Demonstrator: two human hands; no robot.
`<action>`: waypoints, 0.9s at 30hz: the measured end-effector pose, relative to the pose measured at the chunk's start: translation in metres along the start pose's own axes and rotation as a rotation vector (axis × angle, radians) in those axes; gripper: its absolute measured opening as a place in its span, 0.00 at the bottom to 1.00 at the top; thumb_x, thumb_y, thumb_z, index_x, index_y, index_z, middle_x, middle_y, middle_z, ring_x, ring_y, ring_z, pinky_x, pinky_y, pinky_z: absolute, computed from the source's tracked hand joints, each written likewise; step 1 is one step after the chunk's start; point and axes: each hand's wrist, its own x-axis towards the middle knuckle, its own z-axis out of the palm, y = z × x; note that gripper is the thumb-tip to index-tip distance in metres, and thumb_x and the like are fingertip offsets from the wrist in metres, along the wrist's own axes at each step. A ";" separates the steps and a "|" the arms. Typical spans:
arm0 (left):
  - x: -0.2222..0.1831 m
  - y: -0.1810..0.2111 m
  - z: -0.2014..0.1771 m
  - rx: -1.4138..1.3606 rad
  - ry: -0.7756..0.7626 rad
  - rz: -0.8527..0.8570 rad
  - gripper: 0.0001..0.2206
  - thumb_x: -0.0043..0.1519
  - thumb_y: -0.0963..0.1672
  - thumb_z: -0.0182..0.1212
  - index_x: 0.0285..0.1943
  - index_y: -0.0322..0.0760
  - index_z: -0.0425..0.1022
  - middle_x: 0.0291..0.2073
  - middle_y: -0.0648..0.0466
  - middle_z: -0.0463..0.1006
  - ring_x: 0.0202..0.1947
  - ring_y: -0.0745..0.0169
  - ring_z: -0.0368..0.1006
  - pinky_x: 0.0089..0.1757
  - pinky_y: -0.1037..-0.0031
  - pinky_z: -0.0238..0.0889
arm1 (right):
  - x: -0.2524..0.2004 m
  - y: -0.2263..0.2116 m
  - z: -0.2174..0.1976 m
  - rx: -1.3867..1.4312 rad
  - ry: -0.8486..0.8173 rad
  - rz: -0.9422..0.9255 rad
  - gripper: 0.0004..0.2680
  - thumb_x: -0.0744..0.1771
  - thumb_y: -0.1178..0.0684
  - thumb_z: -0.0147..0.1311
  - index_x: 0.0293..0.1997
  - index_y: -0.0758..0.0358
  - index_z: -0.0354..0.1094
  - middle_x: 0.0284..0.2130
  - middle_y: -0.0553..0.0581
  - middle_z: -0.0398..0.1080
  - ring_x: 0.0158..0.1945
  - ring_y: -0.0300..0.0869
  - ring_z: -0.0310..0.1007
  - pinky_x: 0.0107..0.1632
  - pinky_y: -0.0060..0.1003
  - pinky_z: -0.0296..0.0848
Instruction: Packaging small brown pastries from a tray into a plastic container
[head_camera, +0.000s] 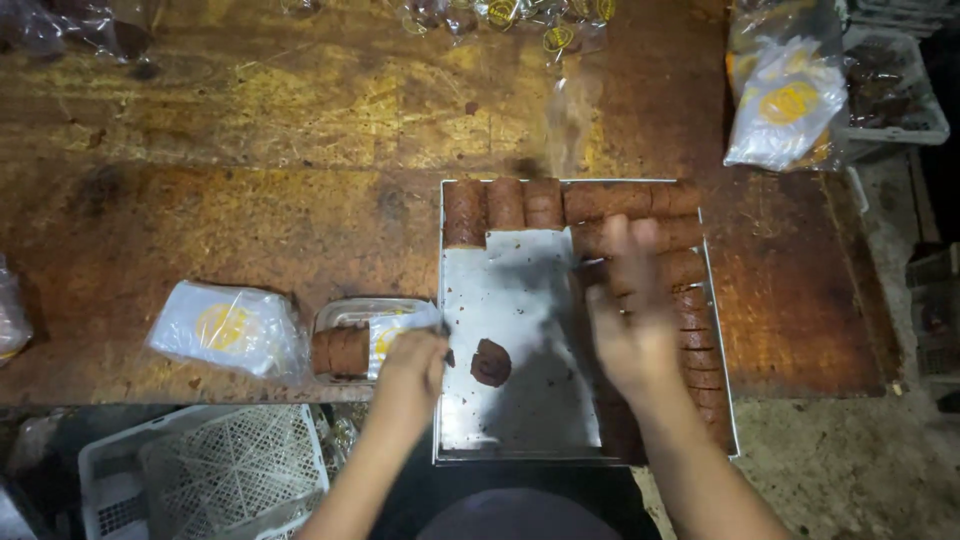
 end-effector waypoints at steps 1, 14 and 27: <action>0.001 -0.001 -0.013 -0.050 -0.050 -0.130 0.09 0.58 0.38 0.48 0.42 0.36 0.73 0.47 0.44 0.76 0.50 0.44 0.72 0.53 0.62 0.60 | 0.004 -0.010 -0.001 0.284 0.144 -0.062 0.23 0.70 0.58 0.49 0.76 0.51 0.46 0.72 0.58 0.57 0.73 0.50 0.60 0.73 0.43 0.59; 0.003 0.015 -0.042 -0.137 0.121 -0.229 0.13 0.60 0.36 0.57 0.51 0.34 0.82 0.44 0.52 0.80 0.41 0.59 0.78 0.45 0.73 0.72 | -0.069 -0.004 0.120 0.181 -0.377 -0.206 0.07 0.61 0.66 0.52 0.36 0.58 0.68 0.36 0.57 0.64 0.34 0.49 0.68 0.34 0.41 0.65; 0.032 0.084 -0.030 -0.206 -0.039 -0.148 0.26 0.52 0.35 0.51 0.62 0.32 0.75 0.61 0.47 0.76 0.61 0.53 0.73 0.60 0.68 0.63 | -0.022 -0.034 0.063 0.168 -0.251 -0.282 0.11 0.59 0.62 0.52 0.42 0.58 0.73 0.29 0.56 0.65 0.33 0.48 0.67 0.39 0.39 0.65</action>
